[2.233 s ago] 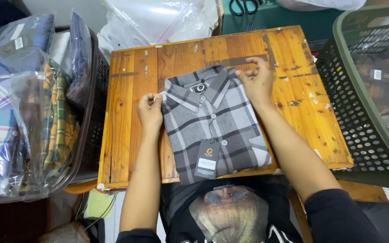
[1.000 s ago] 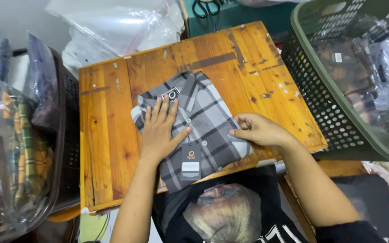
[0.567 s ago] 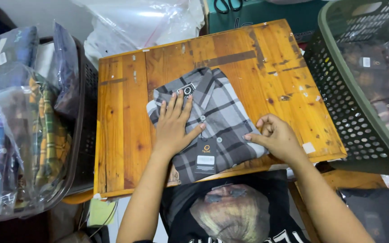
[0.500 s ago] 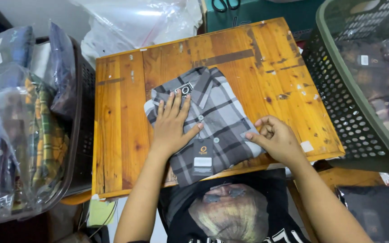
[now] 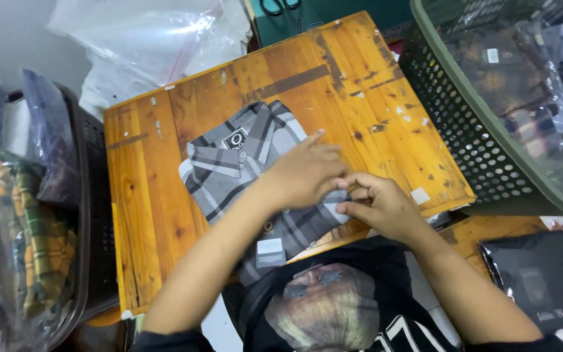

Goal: The person folds a gray plaid shirt on a wooden table, aligns the edges, and folds it into a compact rectangle. They then place the folded shirt into a clear plastic bag, smooth the bag, and set it aside.

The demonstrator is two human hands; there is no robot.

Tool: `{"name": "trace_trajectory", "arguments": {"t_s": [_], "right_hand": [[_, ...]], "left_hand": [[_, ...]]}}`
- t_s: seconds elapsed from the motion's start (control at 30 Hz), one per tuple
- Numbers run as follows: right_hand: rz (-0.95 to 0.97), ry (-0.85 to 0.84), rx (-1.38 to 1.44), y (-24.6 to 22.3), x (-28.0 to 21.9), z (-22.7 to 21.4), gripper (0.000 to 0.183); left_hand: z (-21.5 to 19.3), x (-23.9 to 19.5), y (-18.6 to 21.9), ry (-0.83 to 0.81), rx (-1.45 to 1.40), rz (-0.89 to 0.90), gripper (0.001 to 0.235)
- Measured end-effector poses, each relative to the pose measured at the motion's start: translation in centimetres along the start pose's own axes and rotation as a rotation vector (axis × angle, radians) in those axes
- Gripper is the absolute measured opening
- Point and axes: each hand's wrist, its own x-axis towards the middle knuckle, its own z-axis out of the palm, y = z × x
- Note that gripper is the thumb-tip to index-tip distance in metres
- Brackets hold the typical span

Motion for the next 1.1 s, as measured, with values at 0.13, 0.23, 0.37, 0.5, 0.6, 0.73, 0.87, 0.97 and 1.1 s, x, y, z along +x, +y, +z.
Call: {"name": "trace_trajectory", "arguments": {"t_s": [0.13,0.23,0.37,0.5,0.6,0.73,0.87,0.97,1.1], "right_hand": [[-0.027,0.181,-0.076,1.9,-0.4,0.5,0.041],[-0.117,-0.013,-0.242,-1.0,-0.7,-0.4,0.025],[-0.141,-0.092,-0.205,1.2,-0.7,-0.9,0.022],[-0.112,0.062,-0.190,3.3,-0.2,-1.3,0.012],[-0.097,0.133,-0.091,4.5,-0.2,-0.9,0.015],[-0.148,0.187,0.040,4.9,0.0,-1.3,0.018],[-0.153,0.123,0.149,5.4,0.1,-2.6,0.027],[0.020,0.053,0.217,3.3,-0.1,-2.9,0.016],[0.231,0.077,0.242,2.3,-0.9,-2.8,0.004]], "left_hand": [[-3.5,1.8,-2.1,-0.286,-0.328,-0.007,0.022],[-5.2,1.6,-1.7,-0.296,-0.390,0.015,0.018],[-5.3,0.9,-1.3,-0.260,-0.462,-0.015,0.014],[-4.5,-0.6,-1.3,0.036,-0.244,-0.066,0.032],[-4.2,-1.7,-1.6,0.149,-0.082,-0.116,0.050],[-2.8,-2.8,1.3,0.173,0.005,-0.242,0.071],[-0.1,-5.3,3.6,0.113,-0.016,-0.380,0.086],[0.4,-5.7,3.4,0.056,-0.068,-0.438,0.086],[0.3,-5.7,3.7,0.030,-0.064,-0.487,0.087]]}}
